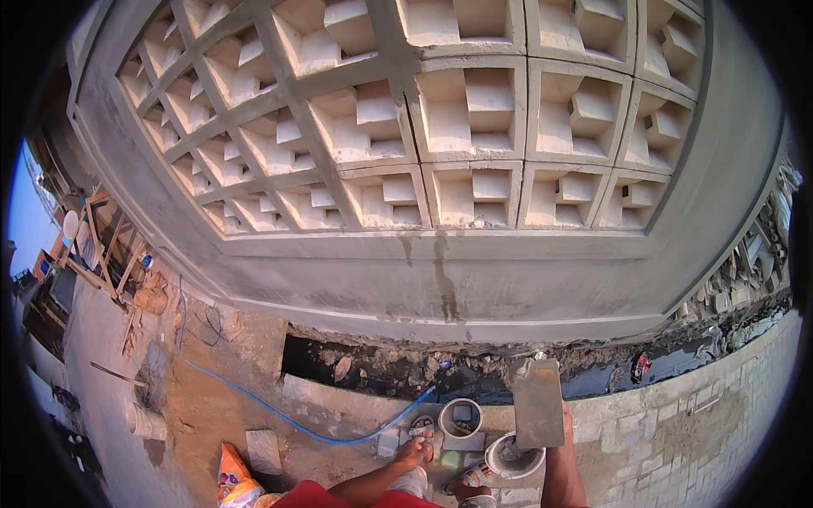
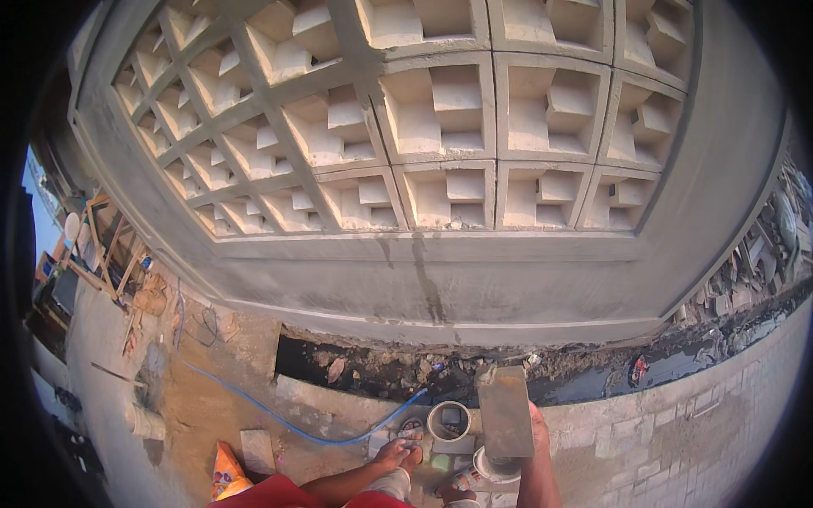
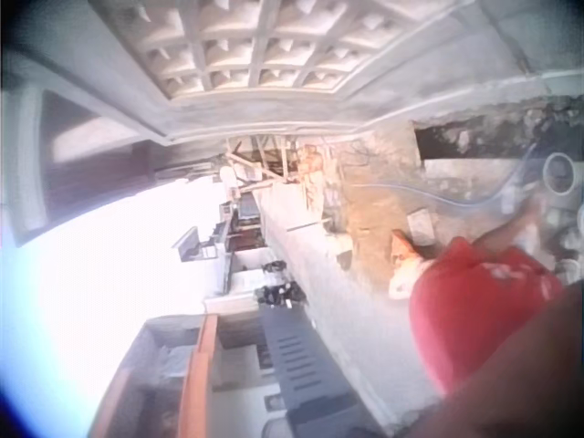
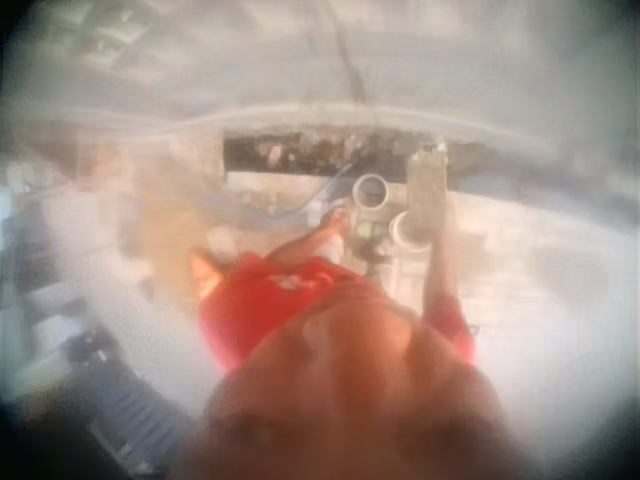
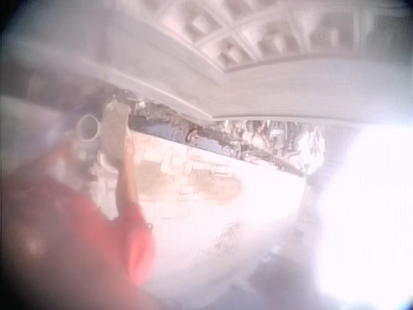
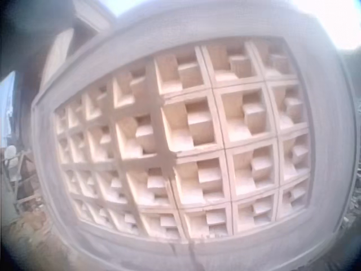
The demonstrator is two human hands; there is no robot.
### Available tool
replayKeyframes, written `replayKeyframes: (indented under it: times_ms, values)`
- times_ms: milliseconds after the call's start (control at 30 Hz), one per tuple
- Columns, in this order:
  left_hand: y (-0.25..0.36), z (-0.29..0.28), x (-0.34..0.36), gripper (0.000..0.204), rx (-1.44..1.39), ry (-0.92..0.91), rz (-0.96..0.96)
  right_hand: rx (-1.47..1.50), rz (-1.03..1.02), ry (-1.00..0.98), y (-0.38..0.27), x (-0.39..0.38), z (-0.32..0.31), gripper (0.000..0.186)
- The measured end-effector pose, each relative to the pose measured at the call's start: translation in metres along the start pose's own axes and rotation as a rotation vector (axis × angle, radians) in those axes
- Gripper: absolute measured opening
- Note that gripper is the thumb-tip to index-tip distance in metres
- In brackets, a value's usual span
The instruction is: The person applies plaster to a geometrically patterned ceiling using a trowel. They repeatedly scoop plaster from a bucket and smooth it into the recessed sections of the ceiling.
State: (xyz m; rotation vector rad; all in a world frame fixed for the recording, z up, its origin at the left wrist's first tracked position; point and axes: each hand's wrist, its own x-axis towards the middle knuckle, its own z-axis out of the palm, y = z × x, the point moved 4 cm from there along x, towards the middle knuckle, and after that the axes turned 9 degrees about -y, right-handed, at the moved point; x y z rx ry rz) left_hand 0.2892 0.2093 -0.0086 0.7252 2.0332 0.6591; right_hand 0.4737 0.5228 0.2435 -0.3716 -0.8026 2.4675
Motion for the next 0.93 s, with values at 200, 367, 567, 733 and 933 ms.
replayKeyframes:
  times_ms: [200, 367, 567, 733, 933]
  values:
    - [-0.078, -0.065, -0.025, 0.044, -0.033, 0.28, -0.238, -0.058, 0.031, -0.205, -0.039, 0.114, 0.117, 0.073]
    - [-0.194, -0.081, -0.07, 0.024, -0.128, 0.275, -0.353, -0.118, 0.026, -0.503, -0.066, 0.203, 0.235, 0.079]
    - [-0.21, -0.122, -0.089, 0.021, -0.654, 0.301, -0.707, -0.381, -0.03, -0.634, -0.112, 0.266, 0.298, 0.076]
    - [-0.19, -0.157, -0.044, 0.03, -0.82, 0.353, -0.561, -1.168, -0.224, -0.634, -0.157, 0.282, 0.351, 0.06]
    - [-0.152, -0.17, 0.011, 0.055, -0.92, 0.362, -0.535, -2.664, -0.471, -0.394, -0.154, 0.289, 0.402, 0.054]
